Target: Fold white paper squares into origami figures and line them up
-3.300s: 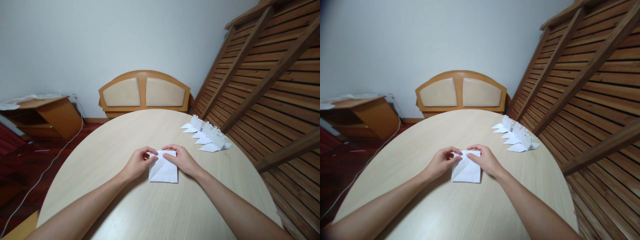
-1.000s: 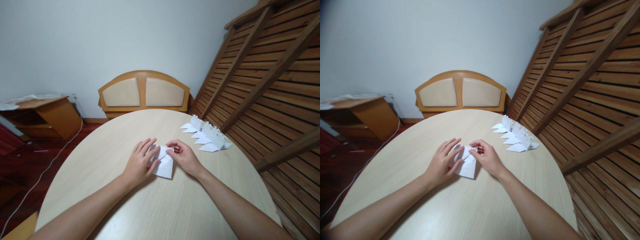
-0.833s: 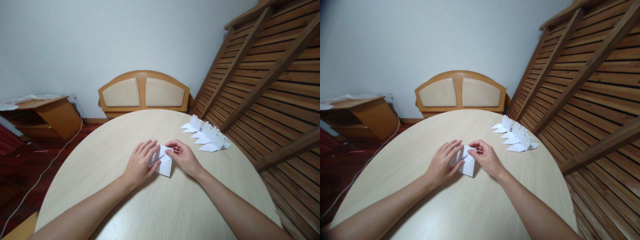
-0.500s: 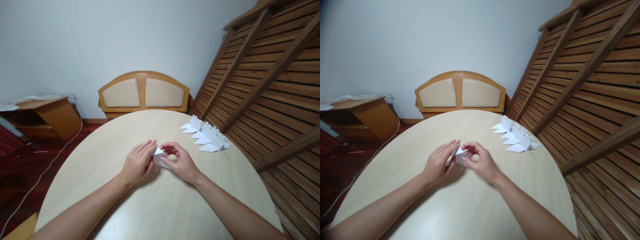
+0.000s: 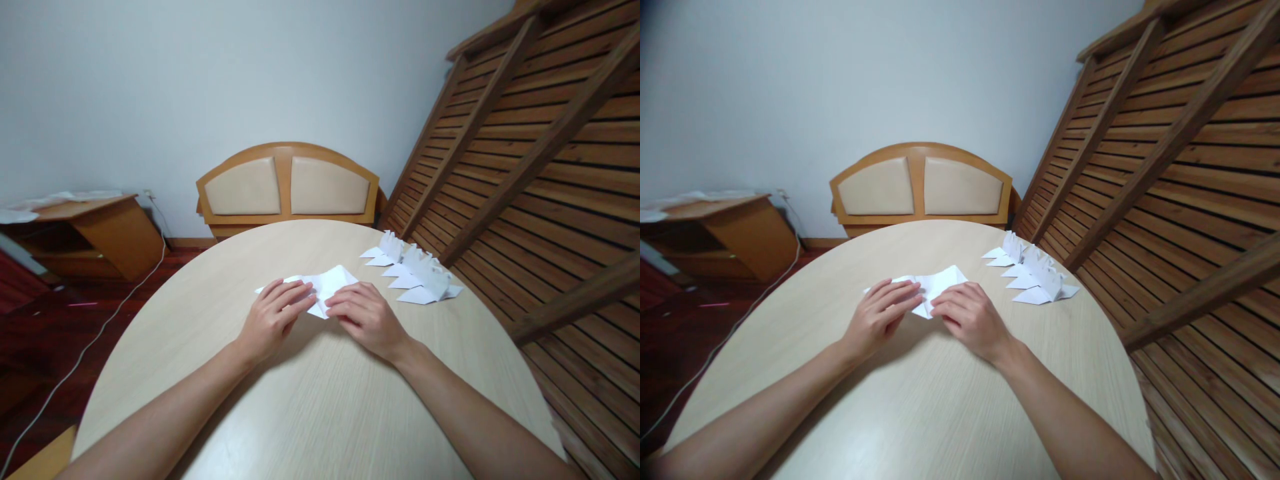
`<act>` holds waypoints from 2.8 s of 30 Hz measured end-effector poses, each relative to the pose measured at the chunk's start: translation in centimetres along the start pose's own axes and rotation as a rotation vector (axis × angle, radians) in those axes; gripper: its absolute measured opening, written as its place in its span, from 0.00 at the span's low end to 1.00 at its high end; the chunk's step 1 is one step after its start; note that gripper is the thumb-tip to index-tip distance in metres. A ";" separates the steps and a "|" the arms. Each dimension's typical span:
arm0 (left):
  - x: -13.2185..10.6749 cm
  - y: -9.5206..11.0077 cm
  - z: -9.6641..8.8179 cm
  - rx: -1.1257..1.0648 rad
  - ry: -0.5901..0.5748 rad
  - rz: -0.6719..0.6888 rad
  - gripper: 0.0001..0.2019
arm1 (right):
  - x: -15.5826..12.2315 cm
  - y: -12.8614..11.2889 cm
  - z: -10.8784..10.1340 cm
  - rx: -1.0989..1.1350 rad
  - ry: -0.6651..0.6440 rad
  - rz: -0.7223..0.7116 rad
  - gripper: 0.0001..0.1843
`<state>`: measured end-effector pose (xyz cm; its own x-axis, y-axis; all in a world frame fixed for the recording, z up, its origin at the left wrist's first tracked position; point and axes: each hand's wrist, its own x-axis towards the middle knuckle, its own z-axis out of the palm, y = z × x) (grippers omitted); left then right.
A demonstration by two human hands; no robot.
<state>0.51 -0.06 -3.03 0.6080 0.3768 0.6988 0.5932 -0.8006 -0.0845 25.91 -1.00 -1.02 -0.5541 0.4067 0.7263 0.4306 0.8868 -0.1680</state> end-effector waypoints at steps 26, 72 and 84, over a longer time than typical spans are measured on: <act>0.3 1.7 0.2 -0.204 -0.092 -0.230 0.12 | -0.3 0.1 0.5 0.085 -0.141 0.240 0.05; 1.8 1.9 0.2 -1.026 0.037 -1.199 0.16 | -0.6 0.9 0.8 0.604 -0.097 0.638 0.13; 1.9 1.8 0.5 -1.028 0.084 -1.224 0.19 | -1.1 1.5 0.4 0.451 -0.209 0.396 0.31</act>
<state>2.99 -0.58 -2.17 0.0052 0.9998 0.0217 0.0668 -0.0220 0.9975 26.92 -0.09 -2.33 -0.5612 0.7169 0.4136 0.3145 0.6470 -0.6946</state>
